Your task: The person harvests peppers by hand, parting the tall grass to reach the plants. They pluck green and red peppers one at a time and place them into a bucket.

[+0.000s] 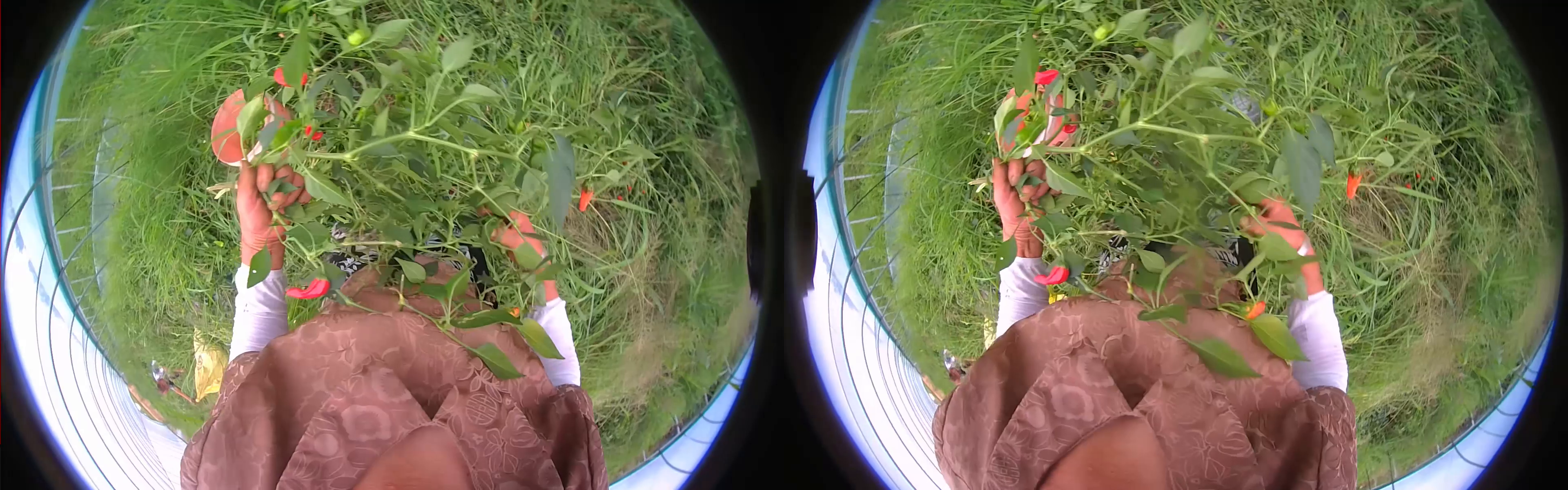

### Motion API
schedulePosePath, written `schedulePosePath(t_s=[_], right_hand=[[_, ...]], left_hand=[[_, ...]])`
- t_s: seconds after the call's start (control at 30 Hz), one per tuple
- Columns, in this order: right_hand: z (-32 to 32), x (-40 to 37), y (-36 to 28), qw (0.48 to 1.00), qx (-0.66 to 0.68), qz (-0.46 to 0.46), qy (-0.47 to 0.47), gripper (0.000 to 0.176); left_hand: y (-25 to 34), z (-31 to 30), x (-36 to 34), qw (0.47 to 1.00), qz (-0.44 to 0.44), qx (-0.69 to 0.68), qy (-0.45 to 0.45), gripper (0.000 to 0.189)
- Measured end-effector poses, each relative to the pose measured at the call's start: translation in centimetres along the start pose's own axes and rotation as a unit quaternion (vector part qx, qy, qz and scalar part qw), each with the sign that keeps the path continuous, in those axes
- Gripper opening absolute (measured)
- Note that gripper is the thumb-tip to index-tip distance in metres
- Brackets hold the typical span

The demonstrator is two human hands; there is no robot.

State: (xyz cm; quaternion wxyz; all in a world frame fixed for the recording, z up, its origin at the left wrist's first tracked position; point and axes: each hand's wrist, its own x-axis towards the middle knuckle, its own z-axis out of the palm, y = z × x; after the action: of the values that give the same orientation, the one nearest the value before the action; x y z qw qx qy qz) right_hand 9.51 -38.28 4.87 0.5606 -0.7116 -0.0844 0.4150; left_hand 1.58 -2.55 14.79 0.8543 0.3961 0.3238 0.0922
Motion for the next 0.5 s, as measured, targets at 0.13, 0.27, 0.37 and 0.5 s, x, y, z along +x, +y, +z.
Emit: schedulePosePath(t_s=[0.13, 0.27, 0.37, 0.5], right_hand=[[-0.5, 0.2, 0.7, 0.987, 0.100, 0.120, 0.025, 0.035], [-0.3, 1.6, 5.1, 0.952, -0.267, -0.100, 0.111, 0.036], [-0.8, 2.5, 7.3, 0.918, -0.359, -0.038, 0.166, 0.018], [-3.4, 2.1, 11.2, 0.871, -0.420, 0.127, 0.223, 0.020]], left_hand=[[-0.4, -1.5, 0.2, 0.998, 0.016, -0.034, -0.048, 0.044], [-1.0, -1.3, 0.1, 0.982, 0.064, 0.172, -0.051, 0.043], [-2.4, -0.9, -0.4, 0.963, 0.051, 0.257, -0.059, 0.039], [-1.5, -0.5, -0.9, 0.938, 0.049, 0.332, -0.089, 0.038]])
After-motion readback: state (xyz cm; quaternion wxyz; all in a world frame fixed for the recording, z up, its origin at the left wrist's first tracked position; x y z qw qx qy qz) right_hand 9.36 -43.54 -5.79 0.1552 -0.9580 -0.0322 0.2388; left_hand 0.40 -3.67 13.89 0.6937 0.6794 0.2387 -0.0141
